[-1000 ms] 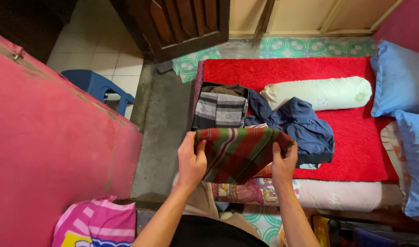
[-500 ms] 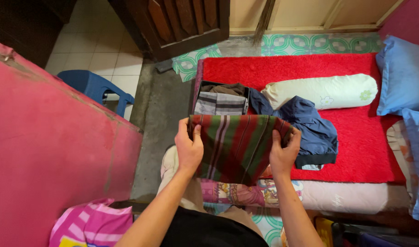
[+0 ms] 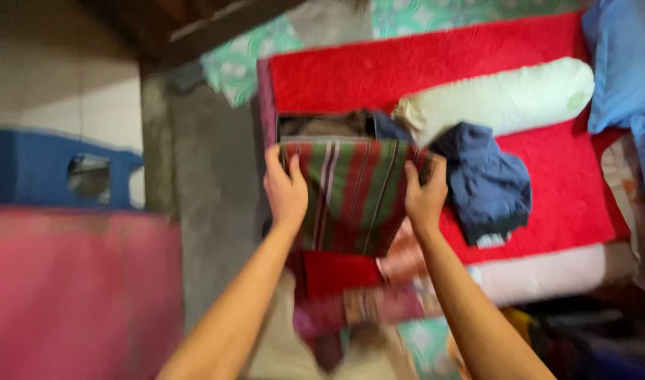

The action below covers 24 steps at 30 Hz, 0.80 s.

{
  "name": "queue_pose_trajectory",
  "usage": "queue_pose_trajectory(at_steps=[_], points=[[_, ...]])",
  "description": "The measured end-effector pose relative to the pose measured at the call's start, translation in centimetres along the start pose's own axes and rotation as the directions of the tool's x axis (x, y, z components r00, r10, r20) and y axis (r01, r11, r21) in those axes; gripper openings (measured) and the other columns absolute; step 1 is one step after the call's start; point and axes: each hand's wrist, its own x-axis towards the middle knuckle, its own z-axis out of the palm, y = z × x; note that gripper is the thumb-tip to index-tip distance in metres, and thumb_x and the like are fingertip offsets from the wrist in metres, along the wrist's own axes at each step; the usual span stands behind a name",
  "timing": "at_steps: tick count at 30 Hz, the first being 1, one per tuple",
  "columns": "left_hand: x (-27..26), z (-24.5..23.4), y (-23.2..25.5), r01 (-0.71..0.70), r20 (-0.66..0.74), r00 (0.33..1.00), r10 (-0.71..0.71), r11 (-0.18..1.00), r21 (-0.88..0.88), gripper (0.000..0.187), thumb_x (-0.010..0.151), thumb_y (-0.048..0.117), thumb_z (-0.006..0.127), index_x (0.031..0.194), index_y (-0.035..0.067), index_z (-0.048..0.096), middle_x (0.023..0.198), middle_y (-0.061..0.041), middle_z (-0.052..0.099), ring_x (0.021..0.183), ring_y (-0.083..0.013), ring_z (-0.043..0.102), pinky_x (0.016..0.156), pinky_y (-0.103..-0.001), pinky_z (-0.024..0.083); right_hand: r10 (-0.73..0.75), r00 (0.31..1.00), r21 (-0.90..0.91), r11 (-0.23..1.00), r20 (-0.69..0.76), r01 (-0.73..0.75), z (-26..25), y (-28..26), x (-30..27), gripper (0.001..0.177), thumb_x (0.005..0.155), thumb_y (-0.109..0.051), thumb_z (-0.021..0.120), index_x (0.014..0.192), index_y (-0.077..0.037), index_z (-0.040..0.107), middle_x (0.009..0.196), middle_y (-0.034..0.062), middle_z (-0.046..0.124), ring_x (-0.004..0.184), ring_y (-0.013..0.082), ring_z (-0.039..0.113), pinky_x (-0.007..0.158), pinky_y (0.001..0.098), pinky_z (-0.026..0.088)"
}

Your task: The person folds several clothes and places them into a black storage bin, then slides the bin into a drawer of a brown dresser.

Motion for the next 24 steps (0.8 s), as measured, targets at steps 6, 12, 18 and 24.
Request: queue_pose_trajectory(at_steps=[6,12,18,24], points=[[4.6,5.4,-13.3,-0.008,0.233,0.973,0.001,0.999,0.031,0.06,0.104,0.013,0.061,0.159,0.008,0.036,0.144,-0.027,0.049,0.134,-0.047,0.05,0.111,-0.049,0.043,0.151,0.987,-0.151,0.978,0.051,-0.141,9.5,11.6,2.5,0.029,0.102,-0.013,0.066,0.127,-0.002,0.057,0.115,0.0165,0.072,0.108,0.0222,0.07,0.095,0.0337,0.053],[6.4,8.7,-20.8,-0.303,0.449,0.889,0.085,0.844,0.442,0.074,0.096,0.029,0.061,0.16,0.011,0.028,0.161,-0.033,0.018,0.149,-0.0506,0.024,0.119,-0.059,0.021,-0.124,0.982,-0.345,0.923,0.145,0.168,15.8,17.4,5.6,0.065,0.105,-0.016,0.065,0.157,0.001,0.031,0.142,0.0342,0.054,0.129,0.0468,0.054,0.104,0.0463,0.045],[5.9,12.4,-24.0,-0.369,0.548,0.835,0.055,0.795,0.482,0.072,0.103,0.052,0.049,0.161,0.012,0.032,0.166,-0.025,0.028,0.15,-0.0428,0.029,0.119,-0.058,0.022,0.277,0.931,-0.681,0.731,0.238,-0.043,18.8,18.7,6.0,0.061,0.105,-0.038,0.058,0.159,-0.02,0.038,0.137,0.0261,0.061,0.116,0.0453,0.061,0.098,0.0533,0.049],[5.8,11.9,-24.2,-0.304,0.598,0.787,-0.149,0.751,0.586,0.072,0.097,0.048,0.057,0.157,0.013,0.038,0.152,-0.026,0.04,0.134,-0.0413,0.043,0.108,-0.056,0.033,0.332,0.914,-0.745,0.665,0.233,-0.052,20.2,18.2,4.7,0.066,0.1,-0.04,0.059,0.16,-0.023,0.037,0.131,0.0287,0.055,0.11,0.0496,0.059,0.091,0.057,0.049]])
